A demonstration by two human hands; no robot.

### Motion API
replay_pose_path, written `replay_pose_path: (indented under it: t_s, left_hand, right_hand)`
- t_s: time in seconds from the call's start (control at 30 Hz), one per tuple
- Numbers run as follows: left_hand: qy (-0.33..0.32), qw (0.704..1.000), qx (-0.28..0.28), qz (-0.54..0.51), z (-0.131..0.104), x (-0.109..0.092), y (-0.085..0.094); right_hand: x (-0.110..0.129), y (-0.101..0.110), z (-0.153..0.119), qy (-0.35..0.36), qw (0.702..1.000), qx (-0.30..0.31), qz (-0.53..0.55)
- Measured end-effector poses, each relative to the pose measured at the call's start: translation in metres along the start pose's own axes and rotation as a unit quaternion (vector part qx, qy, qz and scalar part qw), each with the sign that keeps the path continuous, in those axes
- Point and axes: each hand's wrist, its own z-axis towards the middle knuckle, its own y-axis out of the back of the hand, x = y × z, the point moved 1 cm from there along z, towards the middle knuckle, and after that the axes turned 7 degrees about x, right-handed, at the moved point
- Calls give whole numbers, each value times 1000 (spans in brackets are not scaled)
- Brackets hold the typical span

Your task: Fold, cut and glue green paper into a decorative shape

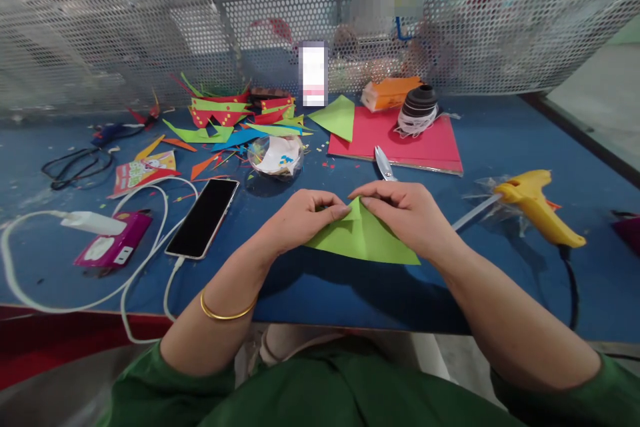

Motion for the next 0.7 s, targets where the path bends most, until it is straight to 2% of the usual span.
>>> replay_pose_path:
  t_s: [0.13, 0.3, 0.43, 0.53, 0.7]
  left_hand:
    - [8, 1000, -24, -4, 1, 1, -1]
    - [-31, 997, -49, 59, 3, 4, -2]
    - [-44, 993, -50, 93, 4, 5, -3]
    - [-40, 994, -59, 83, 3, 5, -3]
    - [-56, 987, -97, 111, 3, 2, -1]
  right_hand:
    - [2, 0, 0, -5, 1000, -9, 15]
    - [-1, -5, 1, -31, 998, 6, 58]
    - [-2, -9, 0, -36, 996, -11, 82]
    - [-2, -9, 0, -37, 996, -16, 74]
    - [-2, -6, 1, -56, 998, 21, 16]
